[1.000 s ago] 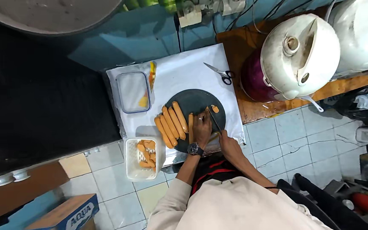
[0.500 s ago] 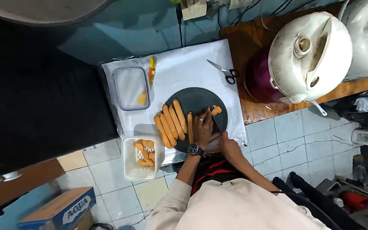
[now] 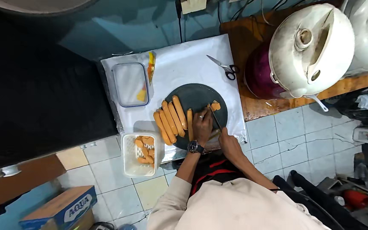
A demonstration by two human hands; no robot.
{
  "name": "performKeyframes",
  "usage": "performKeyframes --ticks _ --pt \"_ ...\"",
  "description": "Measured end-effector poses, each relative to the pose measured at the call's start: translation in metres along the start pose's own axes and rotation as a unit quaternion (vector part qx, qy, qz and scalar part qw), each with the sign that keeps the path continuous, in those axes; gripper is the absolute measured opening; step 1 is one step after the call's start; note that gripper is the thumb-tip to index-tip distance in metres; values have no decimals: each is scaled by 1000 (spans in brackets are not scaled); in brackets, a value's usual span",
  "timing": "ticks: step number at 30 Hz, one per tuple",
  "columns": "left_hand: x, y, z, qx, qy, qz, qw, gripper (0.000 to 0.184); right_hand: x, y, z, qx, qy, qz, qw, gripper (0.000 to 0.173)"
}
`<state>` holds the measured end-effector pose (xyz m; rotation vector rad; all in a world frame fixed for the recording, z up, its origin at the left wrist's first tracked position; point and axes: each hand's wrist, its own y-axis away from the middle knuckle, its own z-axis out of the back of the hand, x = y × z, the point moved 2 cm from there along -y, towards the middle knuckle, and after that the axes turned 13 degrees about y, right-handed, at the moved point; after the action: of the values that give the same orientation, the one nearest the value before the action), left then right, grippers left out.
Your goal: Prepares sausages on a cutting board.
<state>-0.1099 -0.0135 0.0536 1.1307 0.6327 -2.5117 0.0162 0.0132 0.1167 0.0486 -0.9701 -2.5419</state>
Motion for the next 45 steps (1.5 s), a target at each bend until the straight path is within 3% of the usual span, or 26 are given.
performKeyframes --ticks 4,10,16,20,29,36,41,45 --pt "7 -4 -4 5 -3 15 1000 31 11 -26 6 12 -19 -9 1000 36" --pt "4 -5 0 7 0 17 1000 30 -2 -1 -8 42 2 -17 999 33" --pt "-4 -4 14 65 -10 52 996 38 8 -28 16 -59 -64 33 996 33" --pt "-2 3 17 44 -17 16 999 41 0 -26 6 -98 -111 114 982 38" --pt "11 3 2 34 -30 -3 999 29 3 -7 3 -31 -47 21 998 43" --pt "5 5 5 33 -17 5 999 29 7 -33 3 -23 -37 31 999 34" --pt "9 4 4 4 -3 14 1000 24 1 -10 -3 36 14 4 999 41" --pt "3 5 11 2 24 38 999 26 3 -22 5 0 -20 7 1000 40"
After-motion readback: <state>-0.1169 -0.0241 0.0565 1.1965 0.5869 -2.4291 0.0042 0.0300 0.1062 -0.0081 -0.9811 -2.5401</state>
